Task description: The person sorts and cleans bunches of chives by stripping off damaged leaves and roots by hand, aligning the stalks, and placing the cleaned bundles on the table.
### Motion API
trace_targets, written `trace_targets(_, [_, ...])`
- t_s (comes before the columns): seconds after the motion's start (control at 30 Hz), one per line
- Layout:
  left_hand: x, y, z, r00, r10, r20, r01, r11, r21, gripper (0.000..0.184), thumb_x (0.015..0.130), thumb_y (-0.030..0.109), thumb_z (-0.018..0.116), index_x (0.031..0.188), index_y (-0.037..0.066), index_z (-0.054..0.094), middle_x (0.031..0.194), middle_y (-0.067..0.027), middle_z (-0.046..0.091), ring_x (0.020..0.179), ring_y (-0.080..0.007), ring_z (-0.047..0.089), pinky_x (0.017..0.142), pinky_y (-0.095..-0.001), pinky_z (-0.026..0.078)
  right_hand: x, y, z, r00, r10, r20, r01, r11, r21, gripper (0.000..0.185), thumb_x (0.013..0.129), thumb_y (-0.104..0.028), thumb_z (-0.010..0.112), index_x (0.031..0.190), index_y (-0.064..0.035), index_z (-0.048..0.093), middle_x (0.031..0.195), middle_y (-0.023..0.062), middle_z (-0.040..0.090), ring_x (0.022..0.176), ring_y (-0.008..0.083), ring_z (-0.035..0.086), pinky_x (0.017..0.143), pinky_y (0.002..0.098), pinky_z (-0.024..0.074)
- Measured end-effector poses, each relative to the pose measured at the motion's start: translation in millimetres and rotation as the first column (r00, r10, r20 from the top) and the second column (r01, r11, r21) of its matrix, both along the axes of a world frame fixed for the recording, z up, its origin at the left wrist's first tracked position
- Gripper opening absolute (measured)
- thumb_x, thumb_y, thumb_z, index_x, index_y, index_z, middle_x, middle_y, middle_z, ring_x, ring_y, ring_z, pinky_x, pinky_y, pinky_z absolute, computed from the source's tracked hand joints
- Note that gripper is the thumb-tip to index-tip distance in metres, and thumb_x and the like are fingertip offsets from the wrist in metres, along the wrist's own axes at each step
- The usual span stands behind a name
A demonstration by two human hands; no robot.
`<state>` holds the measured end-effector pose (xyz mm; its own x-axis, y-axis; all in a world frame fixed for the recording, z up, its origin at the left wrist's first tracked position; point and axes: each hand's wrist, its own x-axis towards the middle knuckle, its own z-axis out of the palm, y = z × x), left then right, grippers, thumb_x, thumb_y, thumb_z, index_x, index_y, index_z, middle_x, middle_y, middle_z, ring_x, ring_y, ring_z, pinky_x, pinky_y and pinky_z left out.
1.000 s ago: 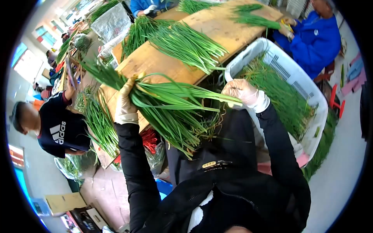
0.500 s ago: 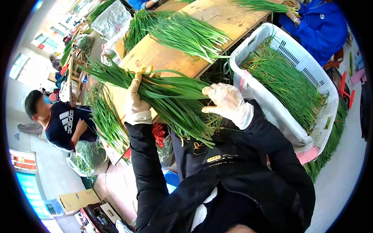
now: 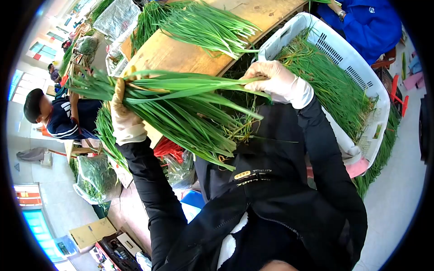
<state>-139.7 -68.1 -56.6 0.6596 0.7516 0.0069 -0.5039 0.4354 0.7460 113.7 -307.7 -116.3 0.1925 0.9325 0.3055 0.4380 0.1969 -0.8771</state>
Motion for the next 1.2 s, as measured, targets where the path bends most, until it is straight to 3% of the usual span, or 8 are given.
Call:
trace_targets(0.27, [-50,16,13,0.992,0.007,0.125,-0.019,0.995,0.094,0.036,0.084,0.024,0.050,0.112,0.000,0.050,0.114,-0.0191,0.050,0.104,-0.0296,0.049,0.091,-0.0447,0.038,-27,-25,-64,0.874,0.023,-0.486,-0.335,0.753,-0.566,0.024,0.083,-0.022,0.051,0.087,0.0014,0.058,0.079,0.0055,0.062,0.065,0.0127,0.057,0.056,0.0216,0.0457])
trace_targets(0.37, [-43,6,15,0.991,0.095,0.097,-0.106,0.988,0.114,0.037,0.084,0.024,0.050,0.112,0.000,0.050,0.113,-0.0198,0.051,0.103,-0.0297,0.050,0.090,-0.0448,0.038,-78,-8,-67,0.760,0.076,-0.645,-0.263,0.944,-0.198,0.041,0.085,-0.036,0.047,0.099,0.0021,0.052,0.089,0.0081,0.060,0.075,0.0193,0.057,0.061,0.0287,0.0463])
trace_targets(0.47, [-26,-12,19,0.986,0.167,0.026,-0.169,0.964,0.204,0.041,0.085,0.029,0.049,0.112,-0.001,0.049,0.109,-0.0199,0.053,0.101,-0.0278,0.051,0.089,-0.0419,0.039,-103,26,-58,0.945,0.053,0.322,-0.133,0.963,0.233,0.052,0.084,-0.045,0.043,0.104,0.0024,0.047,0.088,0.0174,0.058,0.078,0.0315,0.056,0.066,0.0359,0.0446])
trace_targets(0.5, [-20,-25,22,0.982,0.187,-0.029,-0.174,0.950,0.258,0.040,0.085,0.030,0.049,0.110,-0.001,0.050,0.106,-0.0182,0.054,0.100,-0.0263,0.051,0.088,-0.0406,0.040,-105,25,-44,0.987,0.064,-0.150,-0.121,0.907,-0.404,0.046,0.085,-0.040,0.042,0.101,0.0026,0.047,0.086,0.0219,0.055,0.077,0.0358,0.054,0.066,0.0360,0.0440])
trace_targets(0.67, [-2,-85,48,0.964,0.263,-0.040,-0.249,0.945,0.211,0.033,0.083,0.031,0.054,0.102,0.005,0.051,0.097,-0.0109,0.057,0.090,-0.0237,0.055,0.079,-0.0391,0.045,-86,53,-88,0.927,0.150,-0.343,-0.157,0.988,0.007,0.036,0.085,-0.024,0.046,0.113,-0.0006,0.045,0.104,0.0166,0.054,0.087,0.0244,0.056,0.075,0.0330,0.0444])
trace_targets(0.97, [7,-90,41,0.986,0.158,-0.052,-0.127,0.916,0.382,0.030,0.079,0.024,0.060,0.093,-0.001,0.053,0.082,-0.0129,0.059,0.080,-0.0262,0.059,0.070,-0.0382,0.050,-90,31,-59,0.613,0.393,0.685,0.196,0.765,-0.614,0.018,0.076,-0.014,0.049,0.087,-0.0061,0.061,0.079,0.0088,0.063,0.080,0.0269,0.061,0.061,0.0366,0.0483])
trace_targets(1.1, [25,-97,14,0.985,0.102,-0.142,-0.037,0.917,0.396,0.025,0.080,0.019,0.059,0.094,-0.001,0.053,0.083,-0.0147,0.060,0.074,-0.0236,0.059,0.065,-0.0343,0.050,-81,42,-31,0.591,0.492,0.640,-0.123,0.839,-0.530,0.018,0.077,-0.021,0.047,0.083,-0.0067,0.058,0.074,0.0075,0.063,0.067,0.0250,0.061,0.056,0.0346,0.0468])
trace_targets(1.2, [33,-97,-12,0.972,0.060,-0.226,0.023,0.936,0.351,0.024,0.081,0.020,0.058,0.096,0.002,0.054,0.087,-0.0101,0.060,0.080,-0.0183,0.056,0.073,-0.0296,0.044,-70,38,11,0.825,0.514,-0.237,-0.512,0.856,0.072,0.030,0.088,-0.028,0.043,0.080,-0.0032,0.056,0.062,0.0044,0.060,0.057,0.0135,0.058,0.053,0.0260,0.0449])
